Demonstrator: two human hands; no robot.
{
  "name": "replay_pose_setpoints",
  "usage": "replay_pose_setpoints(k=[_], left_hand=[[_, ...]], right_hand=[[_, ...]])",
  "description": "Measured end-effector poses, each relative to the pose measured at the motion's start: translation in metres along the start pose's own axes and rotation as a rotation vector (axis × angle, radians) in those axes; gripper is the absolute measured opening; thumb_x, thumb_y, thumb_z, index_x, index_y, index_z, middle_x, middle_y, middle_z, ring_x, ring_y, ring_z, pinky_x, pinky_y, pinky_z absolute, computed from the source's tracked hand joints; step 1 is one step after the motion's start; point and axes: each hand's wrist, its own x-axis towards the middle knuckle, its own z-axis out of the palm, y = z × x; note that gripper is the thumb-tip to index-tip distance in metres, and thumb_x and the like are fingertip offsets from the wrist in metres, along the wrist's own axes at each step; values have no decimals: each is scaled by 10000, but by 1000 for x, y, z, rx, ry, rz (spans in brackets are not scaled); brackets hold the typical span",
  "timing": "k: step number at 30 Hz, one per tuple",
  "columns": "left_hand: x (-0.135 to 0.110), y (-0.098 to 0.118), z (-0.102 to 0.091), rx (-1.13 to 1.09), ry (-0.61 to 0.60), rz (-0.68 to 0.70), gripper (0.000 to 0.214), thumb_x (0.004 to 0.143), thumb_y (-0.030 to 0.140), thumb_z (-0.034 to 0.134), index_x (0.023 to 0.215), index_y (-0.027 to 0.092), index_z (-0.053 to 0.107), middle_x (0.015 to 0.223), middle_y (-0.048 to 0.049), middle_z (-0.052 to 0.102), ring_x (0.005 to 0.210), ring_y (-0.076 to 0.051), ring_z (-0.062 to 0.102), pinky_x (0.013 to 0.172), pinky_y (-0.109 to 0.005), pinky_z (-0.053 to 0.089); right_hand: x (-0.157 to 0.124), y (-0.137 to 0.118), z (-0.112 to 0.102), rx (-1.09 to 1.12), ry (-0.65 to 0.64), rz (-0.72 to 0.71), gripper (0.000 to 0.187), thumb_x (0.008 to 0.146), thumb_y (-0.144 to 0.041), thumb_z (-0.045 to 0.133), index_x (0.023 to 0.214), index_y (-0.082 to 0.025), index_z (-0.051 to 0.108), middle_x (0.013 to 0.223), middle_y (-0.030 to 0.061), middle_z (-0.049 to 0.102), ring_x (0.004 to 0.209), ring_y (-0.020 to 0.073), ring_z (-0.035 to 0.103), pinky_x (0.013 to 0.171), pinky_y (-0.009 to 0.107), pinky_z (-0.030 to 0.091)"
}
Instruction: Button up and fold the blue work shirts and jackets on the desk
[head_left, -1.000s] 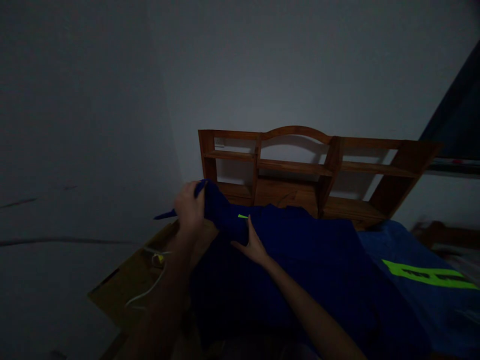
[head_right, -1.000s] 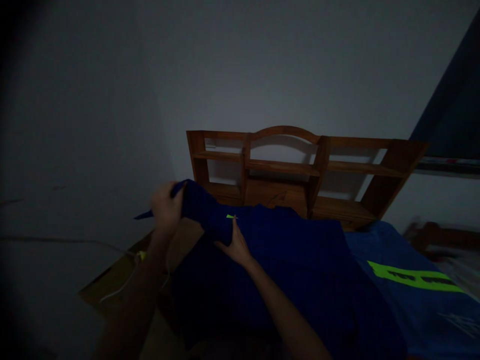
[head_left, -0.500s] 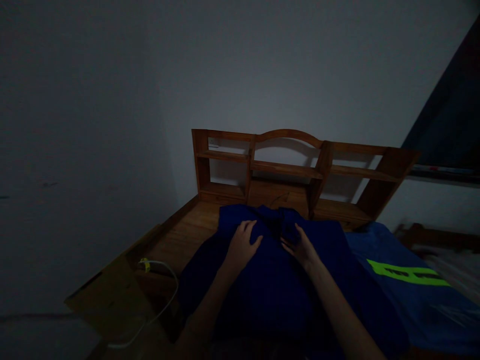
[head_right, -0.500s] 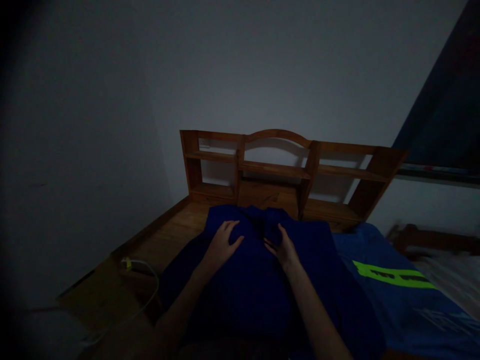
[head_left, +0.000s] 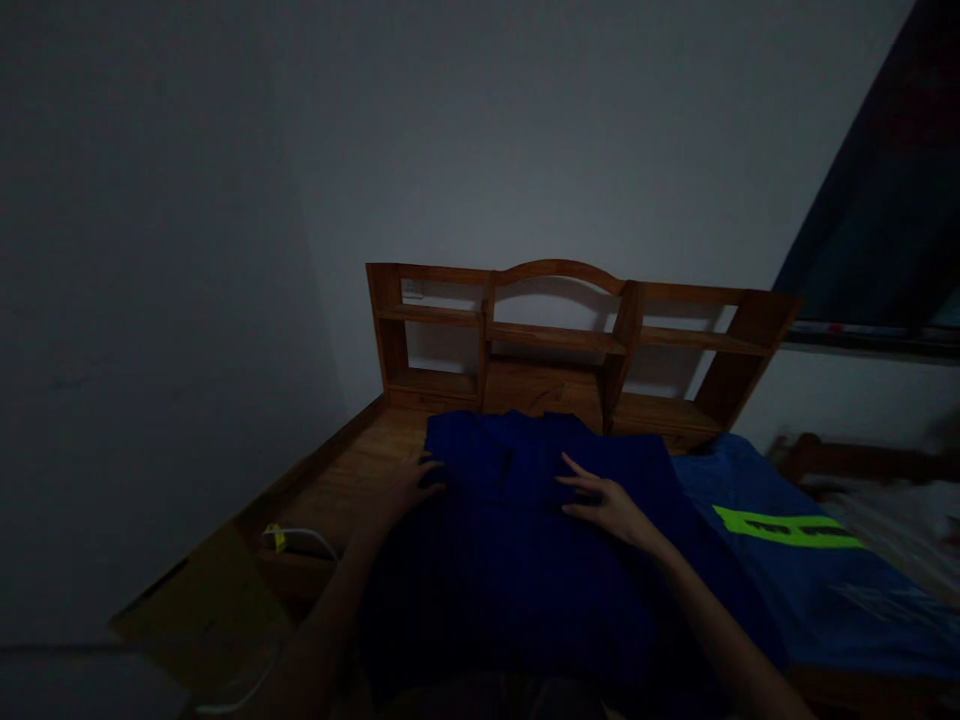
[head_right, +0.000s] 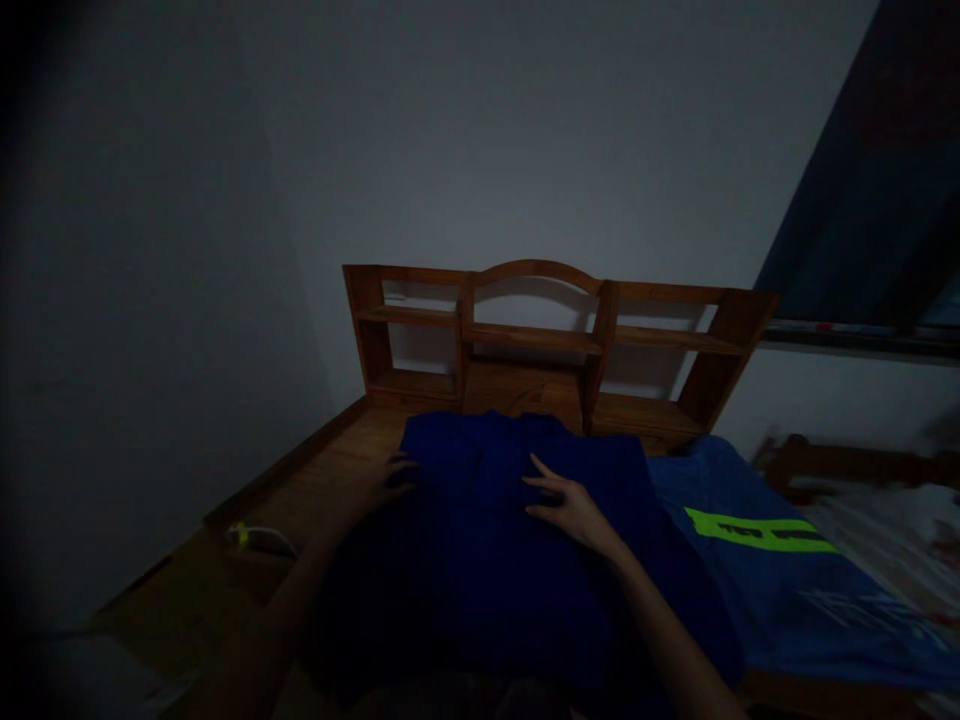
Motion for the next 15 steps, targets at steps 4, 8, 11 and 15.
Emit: replay_pose_setpoints(k=[4,8,11,15], left_hand=[[-7,-13,-6,87,-3,-82,382,809,121,498,1167,238,561,1165,-65,527,1068,-200,518,938,-341,421],[-8,-3,-21,300,-25,-97,406,835,177,489,1233,255,498,1205,-80,490,1005,-206,545,826,-300,450],[-10,1,-33,419,9,-127,331,892,284,419,1209,257,508,1220,-89,475,922,-206,570,734,-299,463],[-15,-4,-40,507,16,-245,320,913,334,359,1149,217,542,1191,-112,475,821,-197,581,660,-297,465]], right_hand=[[4,-1,0,206,158,-30,509,805,-357,606,1293,-241,518,1361,44,462,1213,230,478,1039,390,384],[8,-13,-19,-178,554,-133,457,766,-204,559,1220,-243,580,1236,33,560,1104,211,549,985,358,426],[6,-23,-44,-485,729,-101,375,737,-147,487,1052,-214,678,1052,48,641,978,214,595,937,348,429],[5,-19,-88,-427,809,138,258,739,-229,511,905,-151,693,864,76,681,795,223,630,756,307,480]])
